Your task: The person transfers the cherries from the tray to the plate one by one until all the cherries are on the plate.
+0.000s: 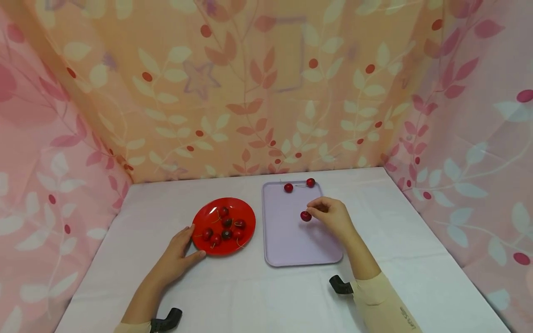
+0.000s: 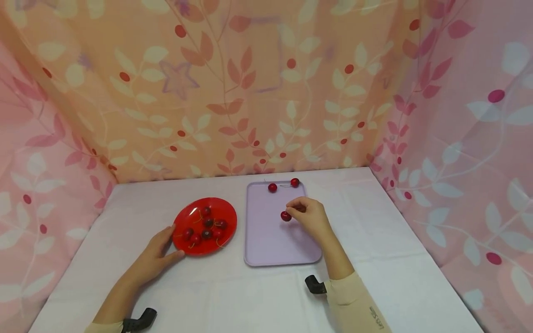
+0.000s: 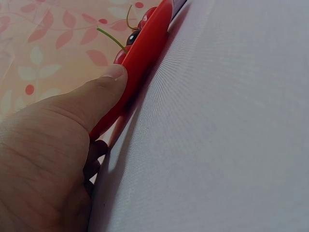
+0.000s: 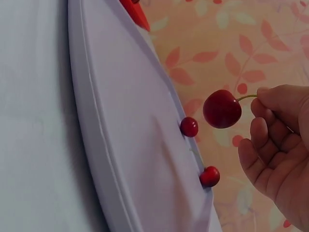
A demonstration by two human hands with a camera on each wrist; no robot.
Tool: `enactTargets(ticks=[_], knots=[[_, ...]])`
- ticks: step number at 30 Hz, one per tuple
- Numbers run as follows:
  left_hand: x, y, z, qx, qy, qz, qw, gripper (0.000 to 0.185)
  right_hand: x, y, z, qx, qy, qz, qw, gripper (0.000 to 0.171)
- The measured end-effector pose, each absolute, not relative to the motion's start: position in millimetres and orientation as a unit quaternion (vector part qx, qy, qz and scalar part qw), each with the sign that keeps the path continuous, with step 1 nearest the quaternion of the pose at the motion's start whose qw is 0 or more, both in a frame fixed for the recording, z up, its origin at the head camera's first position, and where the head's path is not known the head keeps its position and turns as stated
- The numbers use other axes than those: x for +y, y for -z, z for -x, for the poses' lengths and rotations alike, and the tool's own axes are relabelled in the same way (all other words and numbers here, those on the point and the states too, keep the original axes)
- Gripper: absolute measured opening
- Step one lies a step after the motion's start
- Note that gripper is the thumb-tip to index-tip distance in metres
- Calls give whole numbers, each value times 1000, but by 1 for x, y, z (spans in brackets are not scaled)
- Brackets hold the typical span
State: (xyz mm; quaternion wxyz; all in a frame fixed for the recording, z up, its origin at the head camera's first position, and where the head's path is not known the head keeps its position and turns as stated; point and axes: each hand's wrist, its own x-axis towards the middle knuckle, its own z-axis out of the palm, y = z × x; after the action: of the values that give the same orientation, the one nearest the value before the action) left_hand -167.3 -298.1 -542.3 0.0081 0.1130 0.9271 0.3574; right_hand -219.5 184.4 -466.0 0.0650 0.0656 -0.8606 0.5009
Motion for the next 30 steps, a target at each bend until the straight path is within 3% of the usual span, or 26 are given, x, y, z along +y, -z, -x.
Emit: enactTargets(ticks=[12, 30], knots=[[-298, 545, 166, 927, -358, -107, 10, 100, 164, 456, 210, -855, -511, -88, 32, 15], [-300, 546, 167, 929, -353, -113, 7, 101, 161, 438, 203, -859, -493, -119, 64, 10]])
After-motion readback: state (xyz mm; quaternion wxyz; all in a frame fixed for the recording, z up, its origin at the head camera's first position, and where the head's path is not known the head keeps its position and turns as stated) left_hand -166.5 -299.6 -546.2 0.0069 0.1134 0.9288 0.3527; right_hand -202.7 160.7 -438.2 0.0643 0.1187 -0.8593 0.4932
